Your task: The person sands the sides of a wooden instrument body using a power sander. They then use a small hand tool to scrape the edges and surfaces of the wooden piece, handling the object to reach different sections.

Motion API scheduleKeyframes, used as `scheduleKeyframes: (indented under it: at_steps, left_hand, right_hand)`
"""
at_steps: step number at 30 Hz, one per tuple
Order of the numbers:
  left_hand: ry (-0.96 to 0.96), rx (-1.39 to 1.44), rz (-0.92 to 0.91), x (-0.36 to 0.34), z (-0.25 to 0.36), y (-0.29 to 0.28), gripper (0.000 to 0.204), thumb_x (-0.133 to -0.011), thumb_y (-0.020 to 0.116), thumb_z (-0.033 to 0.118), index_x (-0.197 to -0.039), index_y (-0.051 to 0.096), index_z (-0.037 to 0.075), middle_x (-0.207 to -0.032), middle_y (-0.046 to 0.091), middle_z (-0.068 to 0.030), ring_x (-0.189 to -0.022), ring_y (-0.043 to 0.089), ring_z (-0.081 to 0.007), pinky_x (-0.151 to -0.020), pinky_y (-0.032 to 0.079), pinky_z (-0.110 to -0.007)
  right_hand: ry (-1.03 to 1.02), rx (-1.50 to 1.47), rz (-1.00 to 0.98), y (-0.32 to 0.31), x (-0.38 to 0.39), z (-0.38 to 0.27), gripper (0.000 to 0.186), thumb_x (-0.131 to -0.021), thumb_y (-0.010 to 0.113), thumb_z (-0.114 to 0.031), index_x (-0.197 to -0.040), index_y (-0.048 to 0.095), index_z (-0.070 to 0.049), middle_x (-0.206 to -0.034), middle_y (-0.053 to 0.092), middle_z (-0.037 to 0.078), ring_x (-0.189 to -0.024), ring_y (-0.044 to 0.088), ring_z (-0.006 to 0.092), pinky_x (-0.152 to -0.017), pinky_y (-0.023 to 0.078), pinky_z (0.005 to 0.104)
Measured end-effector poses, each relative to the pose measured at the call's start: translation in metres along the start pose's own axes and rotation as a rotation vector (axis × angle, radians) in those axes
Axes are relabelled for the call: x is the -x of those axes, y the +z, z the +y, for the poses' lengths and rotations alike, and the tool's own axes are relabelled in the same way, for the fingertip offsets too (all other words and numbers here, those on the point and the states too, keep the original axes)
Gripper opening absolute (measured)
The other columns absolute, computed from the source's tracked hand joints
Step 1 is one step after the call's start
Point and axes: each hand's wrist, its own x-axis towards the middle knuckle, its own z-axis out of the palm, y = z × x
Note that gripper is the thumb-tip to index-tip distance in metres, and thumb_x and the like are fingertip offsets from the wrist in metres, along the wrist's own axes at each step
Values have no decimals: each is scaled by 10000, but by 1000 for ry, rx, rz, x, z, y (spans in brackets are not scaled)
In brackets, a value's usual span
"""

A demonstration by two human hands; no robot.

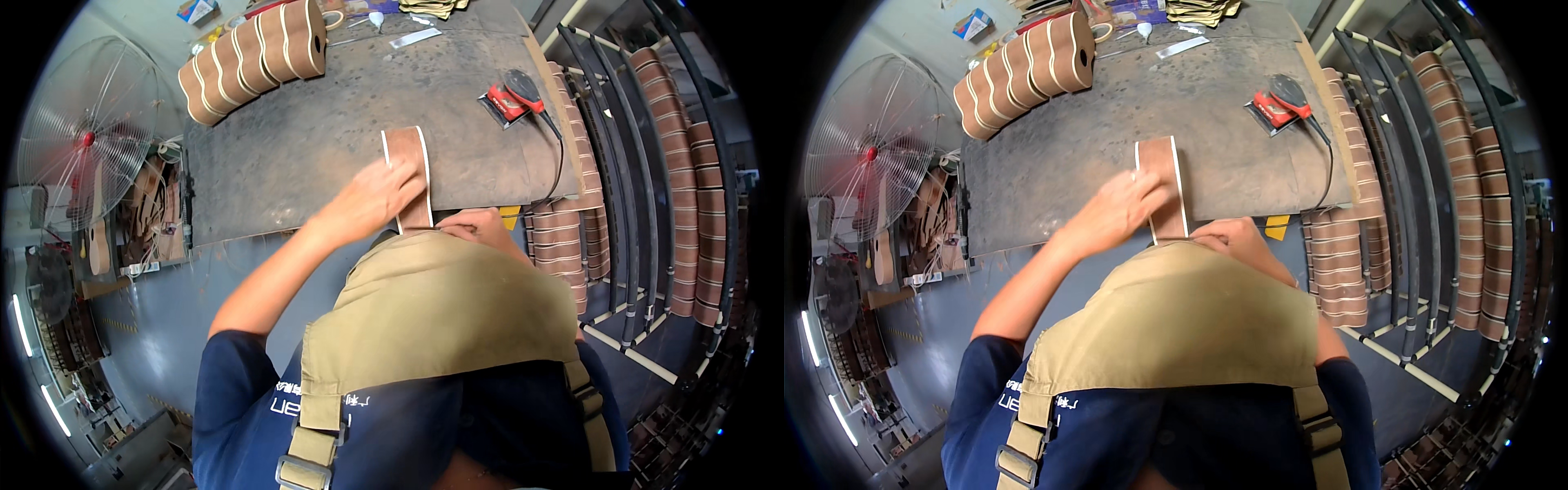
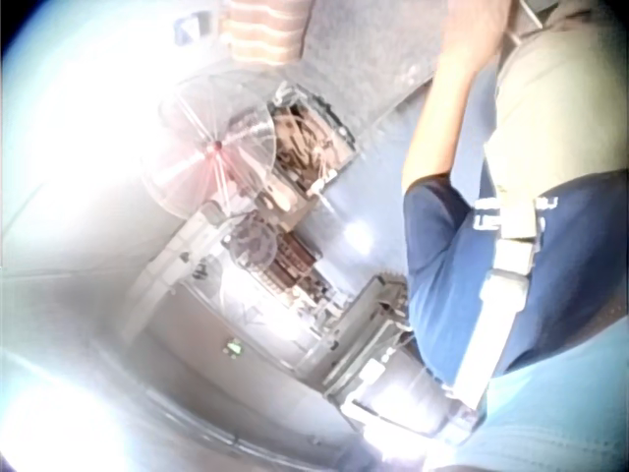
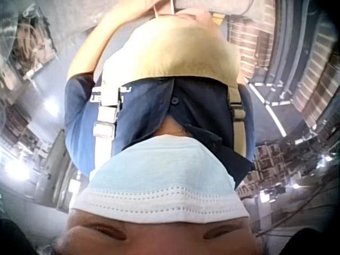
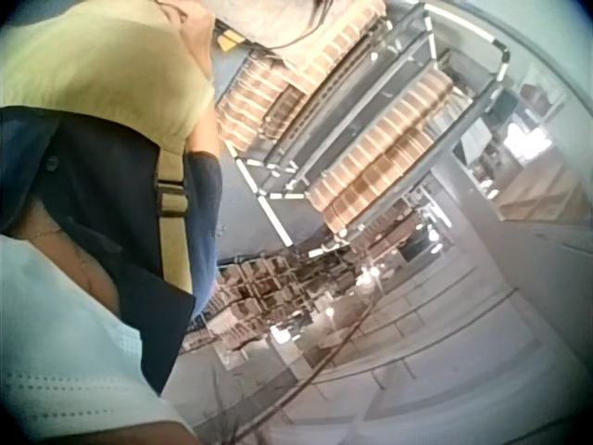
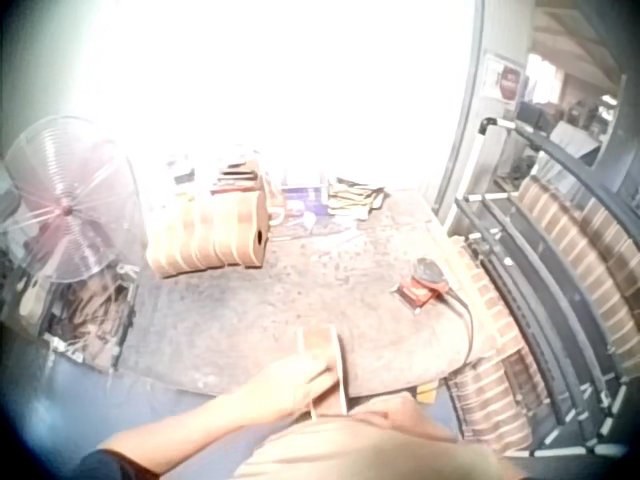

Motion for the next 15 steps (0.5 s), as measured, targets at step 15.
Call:
scheduleKeyframes:
  at_steps: [15]
  left_hand:
    - [-699, 76, 179, 39, 18, 5, 673, -684, 908, 430, -1038, 530, 0, -918, 666, -233, -823, 709, -469, -713, 576, -545]
  right_hand:
    - [36, -663, 426, 9, -46, -3, 259, -1032, 713, -6, -1258, 678, 116, -1070, 777, 196, -1001, 788, 257, -906, 675, 370]
